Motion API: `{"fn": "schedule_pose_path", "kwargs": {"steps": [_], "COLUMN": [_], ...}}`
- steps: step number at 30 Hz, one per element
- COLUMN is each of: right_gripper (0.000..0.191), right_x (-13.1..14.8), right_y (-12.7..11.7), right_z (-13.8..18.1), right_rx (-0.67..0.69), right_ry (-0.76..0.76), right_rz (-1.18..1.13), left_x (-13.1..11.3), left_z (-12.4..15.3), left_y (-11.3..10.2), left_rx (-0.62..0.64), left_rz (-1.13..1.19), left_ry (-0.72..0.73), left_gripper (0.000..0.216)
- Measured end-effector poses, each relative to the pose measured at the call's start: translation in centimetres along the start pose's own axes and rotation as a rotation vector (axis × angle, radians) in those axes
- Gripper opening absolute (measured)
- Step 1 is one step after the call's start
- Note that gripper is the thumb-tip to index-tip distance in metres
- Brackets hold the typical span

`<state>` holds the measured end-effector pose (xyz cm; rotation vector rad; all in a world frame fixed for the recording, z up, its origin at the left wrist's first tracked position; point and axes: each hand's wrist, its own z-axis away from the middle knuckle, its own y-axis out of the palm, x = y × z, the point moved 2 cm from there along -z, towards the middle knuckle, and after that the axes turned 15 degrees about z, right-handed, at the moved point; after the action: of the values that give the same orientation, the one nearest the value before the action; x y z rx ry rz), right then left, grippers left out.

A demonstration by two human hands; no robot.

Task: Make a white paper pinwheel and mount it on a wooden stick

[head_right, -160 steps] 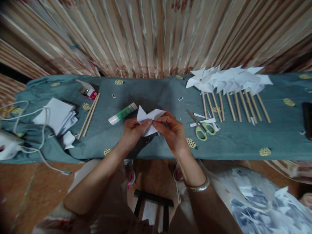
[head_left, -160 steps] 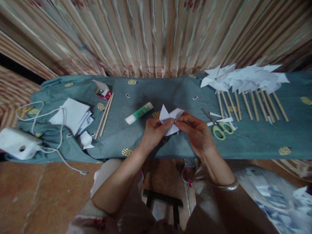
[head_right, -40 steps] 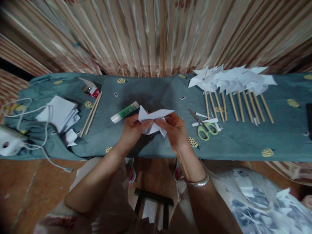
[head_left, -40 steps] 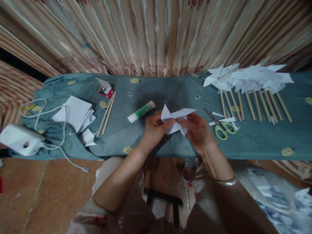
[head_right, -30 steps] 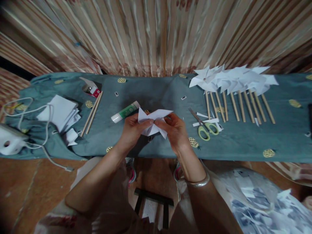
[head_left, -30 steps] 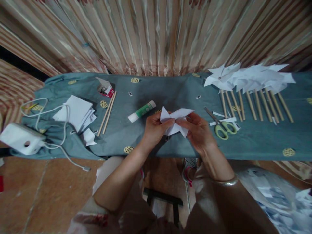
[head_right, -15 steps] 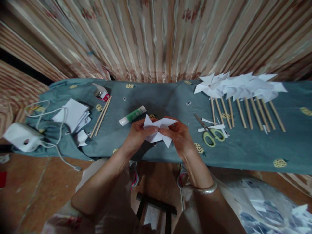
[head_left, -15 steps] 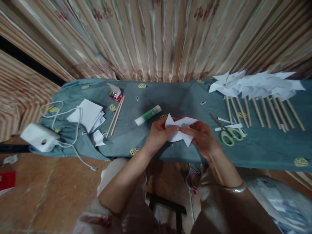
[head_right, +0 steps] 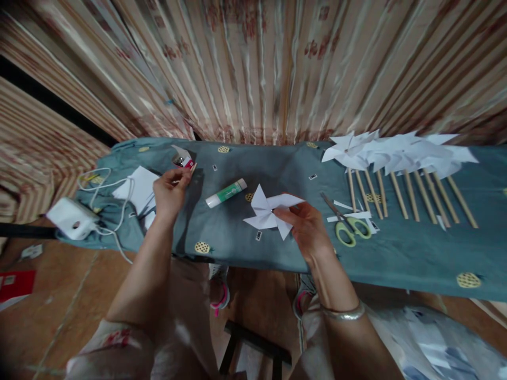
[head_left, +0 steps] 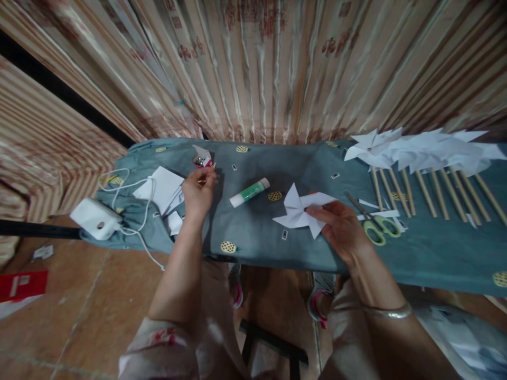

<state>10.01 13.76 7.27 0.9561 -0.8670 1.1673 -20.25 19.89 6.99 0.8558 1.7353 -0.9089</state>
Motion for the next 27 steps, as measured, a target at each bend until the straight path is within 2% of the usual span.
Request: {"fn": "schedule_pose_path", "kwargs": {"steps": [3,6,16,19,23,25,27], "right_gripper": [0.034,0.033,0.034,0.033,0.038,0.042,0.046], "right_x": [0.3,0.4,0.3,0.5,0.8,1.0,1.4], "right_y": [0.0,-0.1,-0.1,0.0,0.2,0.3,0.2], "right_z": [0.1,0.1,0.1,0.1,0.4,0.8,1.4], "right_rx": [-0.002,0.012,0.021,0.024,0.008,0.02,0.059], "right_ry": [0.001,0.01,-0.003,0.005,0.023,0.002,-0.033], "right_rz": [-0.006,-0.007,0.007,0.0,-0.038,-0.056,-0.045], "left_x": [1.7,2.3,2.3,1.7,-1.3,-2.9,-4.2], "left_z": [-1.3,-1.3,-1.5,-1.4,0.5,2.4,4.5], "left_y": [-1.7,-2.0,-1.3,-1.3,-0.6,0.8,2.6], "left_rx": [0.014,0.093,0.131,0.091,-0.013,0.045,0.142], "left_rz": [-0.367,-0.561,-0.696,-0.584,-0.174,0.06,0.29], "left_ry": [0.001,0.007,-0.005,-0.019,0.101,0.082,-0.051], "left_gripper": [0.021,0.02,0.021,0.019,0.021,0.019,0.018]}}
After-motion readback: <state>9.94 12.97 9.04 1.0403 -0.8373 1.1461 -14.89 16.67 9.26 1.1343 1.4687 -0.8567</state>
